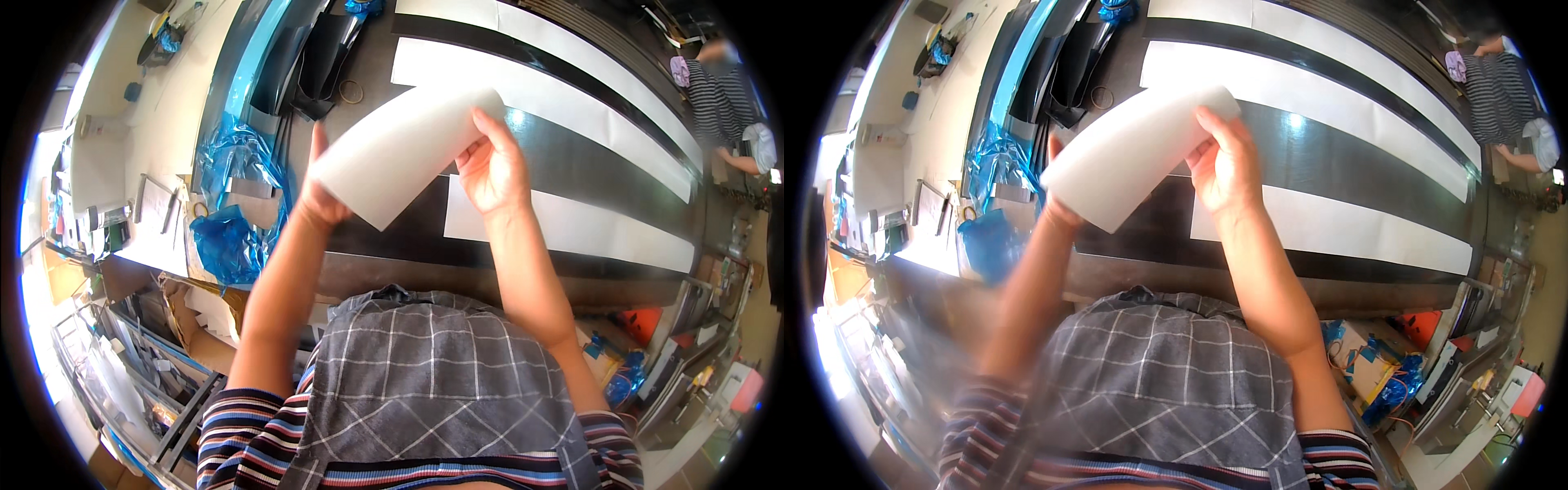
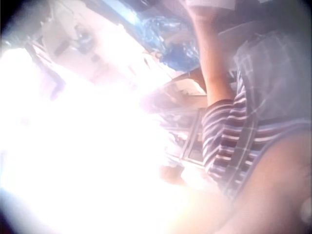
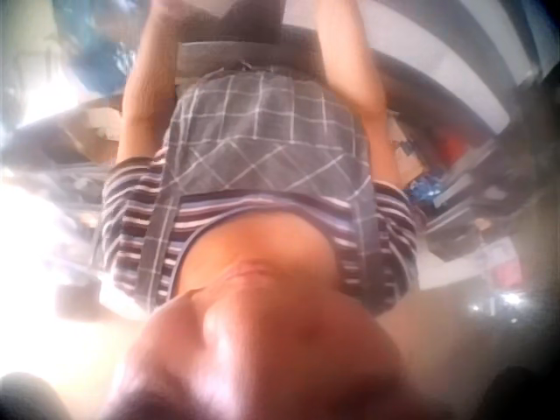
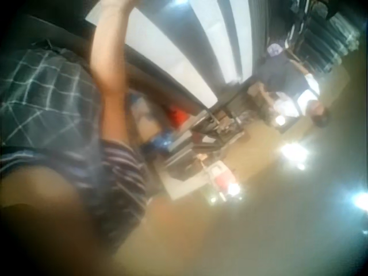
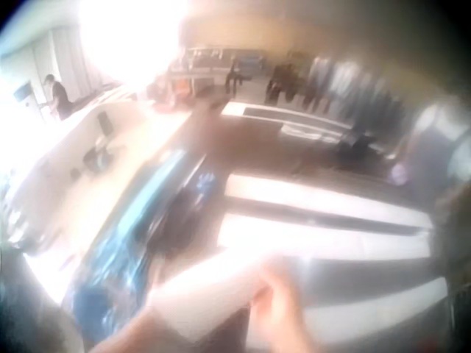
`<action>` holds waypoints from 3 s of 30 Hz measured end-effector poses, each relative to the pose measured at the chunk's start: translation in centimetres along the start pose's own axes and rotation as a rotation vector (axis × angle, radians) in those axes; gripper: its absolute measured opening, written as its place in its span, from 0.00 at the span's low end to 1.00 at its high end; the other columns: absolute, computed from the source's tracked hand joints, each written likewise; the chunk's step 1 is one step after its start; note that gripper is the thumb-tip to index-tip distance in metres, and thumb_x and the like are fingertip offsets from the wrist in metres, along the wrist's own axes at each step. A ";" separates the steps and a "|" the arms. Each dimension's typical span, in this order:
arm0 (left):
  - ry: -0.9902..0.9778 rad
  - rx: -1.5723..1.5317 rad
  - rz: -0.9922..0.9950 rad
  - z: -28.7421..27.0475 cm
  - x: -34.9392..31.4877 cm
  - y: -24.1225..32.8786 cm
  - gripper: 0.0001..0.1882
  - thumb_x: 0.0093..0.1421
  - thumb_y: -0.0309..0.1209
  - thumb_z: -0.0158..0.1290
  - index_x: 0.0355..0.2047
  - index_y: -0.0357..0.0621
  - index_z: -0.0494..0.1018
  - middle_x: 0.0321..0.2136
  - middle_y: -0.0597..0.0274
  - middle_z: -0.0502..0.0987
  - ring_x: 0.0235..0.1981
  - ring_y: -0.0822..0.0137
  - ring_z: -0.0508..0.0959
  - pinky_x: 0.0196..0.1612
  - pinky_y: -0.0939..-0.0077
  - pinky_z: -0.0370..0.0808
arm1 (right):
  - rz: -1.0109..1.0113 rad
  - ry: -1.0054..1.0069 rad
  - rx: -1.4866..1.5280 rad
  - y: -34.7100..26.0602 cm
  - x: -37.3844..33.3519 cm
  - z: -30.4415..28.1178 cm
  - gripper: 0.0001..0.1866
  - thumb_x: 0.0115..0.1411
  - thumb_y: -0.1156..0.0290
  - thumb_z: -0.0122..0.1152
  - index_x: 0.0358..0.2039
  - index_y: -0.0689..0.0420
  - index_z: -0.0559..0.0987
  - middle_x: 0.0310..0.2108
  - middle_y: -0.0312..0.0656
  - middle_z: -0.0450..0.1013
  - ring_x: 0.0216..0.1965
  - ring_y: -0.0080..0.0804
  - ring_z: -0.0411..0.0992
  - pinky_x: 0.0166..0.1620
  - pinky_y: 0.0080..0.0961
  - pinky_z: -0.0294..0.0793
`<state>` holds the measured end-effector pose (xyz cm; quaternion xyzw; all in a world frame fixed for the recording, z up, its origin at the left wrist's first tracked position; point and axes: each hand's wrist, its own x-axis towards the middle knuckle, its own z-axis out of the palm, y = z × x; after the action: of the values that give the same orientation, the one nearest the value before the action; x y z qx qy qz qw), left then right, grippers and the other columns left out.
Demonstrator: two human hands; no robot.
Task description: The person applies white and black adhesive strips to a large curved metallic surface. They peel off backing, align, and smooth each strip by hand, occasionally lifting and repositioning sections to ensure adhesion.
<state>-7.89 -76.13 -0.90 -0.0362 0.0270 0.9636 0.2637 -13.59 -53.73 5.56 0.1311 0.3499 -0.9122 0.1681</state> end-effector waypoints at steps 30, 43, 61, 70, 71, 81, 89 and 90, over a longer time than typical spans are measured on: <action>1.004 1.857 0.313 -3.5 -4.6 -1.2 0.21 0.46 0.30 0.63 0.40 0.33 0.72 0.28 0.52 0.78 0.28 0.64 0.78 0.35 0.71 0.76 | 0.102 0.236 -1.448 6.6 -5.4 -9.2 0.15 0.52 0.60 0.65 0.23 0.60 0.78 0.20 0.47 0.75 0.24 0.43 0.75 0.31 0.34 0.72; 1.070 1.752 0.360 -3.0 -4.3 -1.4 0.29 0.45 0.25 0.62 0.49 0.40 0.67 0.24 0.59 0.75 0.25 0.67 0.76 0.32 0.74 0.74 | 0.131 0.243 -1.333 6.7 -5.1 -9.2 0.13 0.54 0.61 0.63 0.22 0.58 0.77 0.14 0.39 0.73 0.18 0.32 0.73 0.27 0.29 0.70; 1.091 1.822 0.407 -2.8 -3.7 -2.4 0.30 0.47 0.28 0.62 0.51 0.42 0.64 0.26 0.55 0.74 0.26 0.63 0.76 0.33 0.70 0.74 | -0.030 0.241 -1.734 6.2 -5.1 -7.8 0.13 0.53 0.61 0.63 0.23 0.59 0.78 0.17 0.43 0.75 0.21 0.39 0.75 0.29 0.32 0.72; 1.110 1.852 0.404 -3.0 -3.7 -2.4 0.31 0.48 0.27 0.62 0.51 0.42 0.63 0.27 0.56 0.74 0.27 0.64 0.76 0.34 0.71 0.74 | 0.085 0.237 -1.653 6.2 -4.5 -8.2 0.13 0.51 0.61 0.63 0.21 0.58 0.77 0.21 0.49 0.75 0.27 0.50 0.75 0.33 0.40 0.73; 1.114 1.860 0.400 -3.1 -3.6 -2.4 0.30 0.48 0.25 0.62 0.52 0.42 0.63 0.27 0.58 0.74 0.27 0.67 0.76 0.34 0.74 0.74 | 0.082 0.237 -1.662 6.2 -4.5 -8.0 0.13 0.51 0.61 0.63 0.21 0.58 0.77 0.21 0.49 0.75 0.27 0.50 0.75 0.33 0.40 0.73; 1.179 1.893 0.386 -2.7 -3.3 -2.7 0.30 0.49 0.25 0.61 0.52 0.43 0.63 0.28 0.59 0.74 0.29 0.69 0.76 0.34 0.75 0.74 | 0.004 0.230 -1.719 6.3 -4.5 -7.6 0.13 0.52 0.63 0.62 0.21 0.60 0.77 0.22 0.50 0.75 0.28 0.51 0.75 0.34 0.40 0.74; 1.166 1.921 0.396 -2.8 -3.3 -2.8 0.30 0.49 0.27 0.62 0.52 0.44 0.63 0.28 0.60 0.75 0.28 0.68 0.76 0.34 0.74 0.74 | 0.080 0.234 -1.595 6.5 -4.3 -8.7 0.13 0.52 0.63 0.63 0.23 0.60 0.77 0.23 0.51 0.75 0.29 0.51 0.75 0.35 0.41 0.74; 1.166 1.929 0.397 -3.0 -3.5 -2.7 0.30 0.49 0.27 0.62 0.52 0.44 0.64 0.28 0.60 0.75 0.28 0.68 0.76 0.33 0.74 0.74 | 0.079 0.230 -1.598 6.5 -4.3 -8.6 0.13 0.52 0.62 0.63 0.23 0.60 0.77 0.23 0.51 0.75 0.29 0.51 0.75 0.35 0.41 0.74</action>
<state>-3.36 -75.74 -3.65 -0.2553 0.8785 0.4028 -0.0279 -6.05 -51.46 -2.99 0.0765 0.9064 -0.3608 0.2060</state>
